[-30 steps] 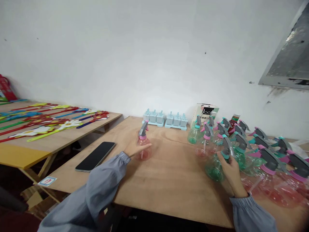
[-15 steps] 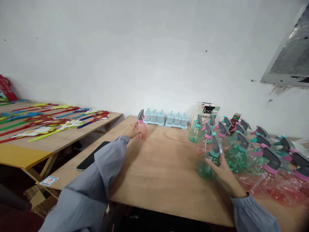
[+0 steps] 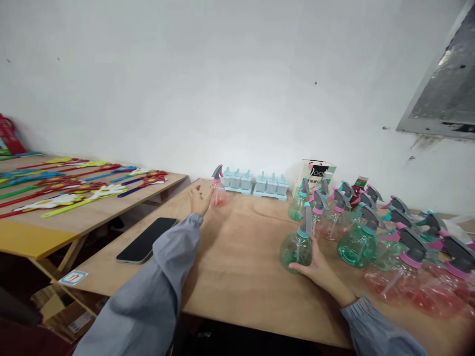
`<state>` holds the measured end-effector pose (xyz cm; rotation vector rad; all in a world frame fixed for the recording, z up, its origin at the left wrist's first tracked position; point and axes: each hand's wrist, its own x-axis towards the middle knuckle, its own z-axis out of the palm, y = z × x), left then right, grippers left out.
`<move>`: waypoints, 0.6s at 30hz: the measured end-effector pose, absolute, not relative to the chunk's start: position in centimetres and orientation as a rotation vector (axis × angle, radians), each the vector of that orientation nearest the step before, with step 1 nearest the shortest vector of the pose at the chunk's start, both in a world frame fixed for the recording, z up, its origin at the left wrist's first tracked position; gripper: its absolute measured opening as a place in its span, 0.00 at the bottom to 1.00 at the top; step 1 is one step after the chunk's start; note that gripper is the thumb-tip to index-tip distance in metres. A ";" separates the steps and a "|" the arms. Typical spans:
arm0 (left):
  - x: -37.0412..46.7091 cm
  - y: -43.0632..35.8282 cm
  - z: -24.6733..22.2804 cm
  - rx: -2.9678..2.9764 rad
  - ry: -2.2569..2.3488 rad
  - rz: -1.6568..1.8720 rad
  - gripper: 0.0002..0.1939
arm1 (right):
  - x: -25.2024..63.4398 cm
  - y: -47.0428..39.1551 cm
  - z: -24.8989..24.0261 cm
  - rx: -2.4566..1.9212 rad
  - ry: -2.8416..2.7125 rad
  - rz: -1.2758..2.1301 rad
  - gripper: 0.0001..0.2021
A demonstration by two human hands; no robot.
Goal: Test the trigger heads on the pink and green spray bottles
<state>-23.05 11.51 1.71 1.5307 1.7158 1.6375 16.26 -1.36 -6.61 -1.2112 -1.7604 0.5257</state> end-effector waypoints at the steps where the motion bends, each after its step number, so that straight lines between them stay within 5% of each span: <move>1: -22.2 10.4 1.6 1.539 1.658 1.673 0.25 | 15.7 -1.4 -6.5 -1.211 -1.783 0.523 0.52; 4: -17.8 6.7 1.1 1.769 1.188 1.549 0.25 | 13.6 -1.1 -5.9 -1.213 -1.868 0.575 0.54; 7: -12.0 3.8 0.8 1.907 0.693 1.232 0.44 | 11.1 -0.3 -5.7 -1.180 -1.920 0.565 0.55; 9: -9.0 3.1 0.7 1.845 0.588 1.207 0.48 | 9.5 0.3 -5.9 -1.128 -1.952 0.510 0.57; 15: -8.1 4.6 0.5 1.746 0.764 1.343 0.27 | 8.3 0.6 -5.9 -1.020 -2.168 0.404 0.57; 18: -10.2 4.9 0.7 1.720 0.720 1.391 0.18 | 10.5 0.4 -4.6 -0.938 -2.135 0.194 0.44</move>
